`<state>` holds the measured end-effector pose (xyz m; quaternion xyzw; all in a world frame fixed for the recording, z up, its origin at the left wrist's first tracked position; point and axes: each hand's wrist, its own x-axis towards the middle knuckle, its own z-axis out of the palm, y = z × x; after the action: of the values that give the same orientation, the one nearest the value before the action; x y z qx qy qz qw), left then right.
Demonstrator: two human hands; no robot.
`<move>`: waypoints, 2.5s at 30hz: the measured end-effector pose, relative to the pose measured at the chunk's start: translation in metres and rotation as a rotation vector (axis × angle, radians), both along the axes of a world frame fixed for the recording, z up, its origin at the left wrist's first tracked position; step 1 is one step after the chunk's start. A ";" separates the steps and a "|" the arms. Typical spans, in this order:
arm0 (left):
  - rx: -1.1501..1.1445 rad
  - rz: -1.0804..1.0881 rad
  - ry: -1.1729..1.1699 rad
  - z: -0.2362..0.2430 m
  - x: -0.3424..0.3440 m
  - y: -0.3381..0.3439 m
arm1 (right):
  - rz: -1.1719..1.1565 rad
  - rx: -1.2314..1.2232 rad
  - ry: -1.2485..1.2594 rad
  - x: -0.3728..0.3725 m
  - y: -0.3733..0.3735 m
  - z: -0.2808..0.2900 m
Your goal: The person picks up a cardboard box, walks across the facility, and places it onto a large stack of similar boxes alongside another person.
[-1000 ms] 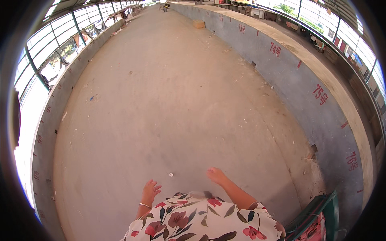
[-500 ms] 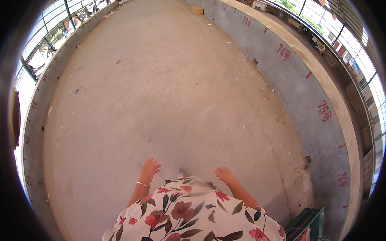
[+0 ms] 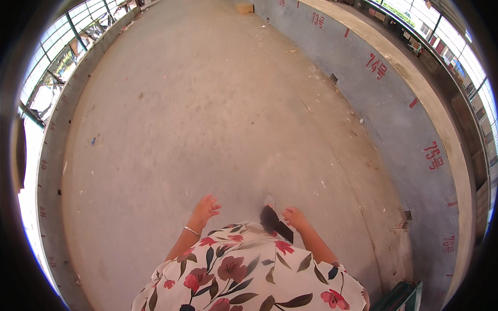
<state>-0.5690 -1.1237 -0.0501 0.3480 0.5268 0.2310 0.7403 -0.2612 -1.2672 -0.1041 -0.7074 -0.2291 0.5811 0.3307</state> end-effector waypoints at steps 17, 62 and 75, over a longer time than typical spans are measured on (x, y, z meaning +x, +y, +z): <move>-0.030 0.339 0.084 0.011 0.038 0.152 | 0.070 0.177 -0.041 0.068 0.240 0.006; -0.062 0.324 0.126 -0.010 0.242 0.734 | 0.234 0.024 -0.046 0.276 0.814 0.028; 0.158 -0.088 0.061 0.016 0.354 0.974 | -0.134 -0.064 -0.111 0.330 0.936 0.053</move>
<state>-0.2149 -0.1497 -0.0339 0.4349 0.5134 0.2284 0.7037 0.0686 -0.3311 -0.0511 -0.7625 -0.1808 0.5245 0.3329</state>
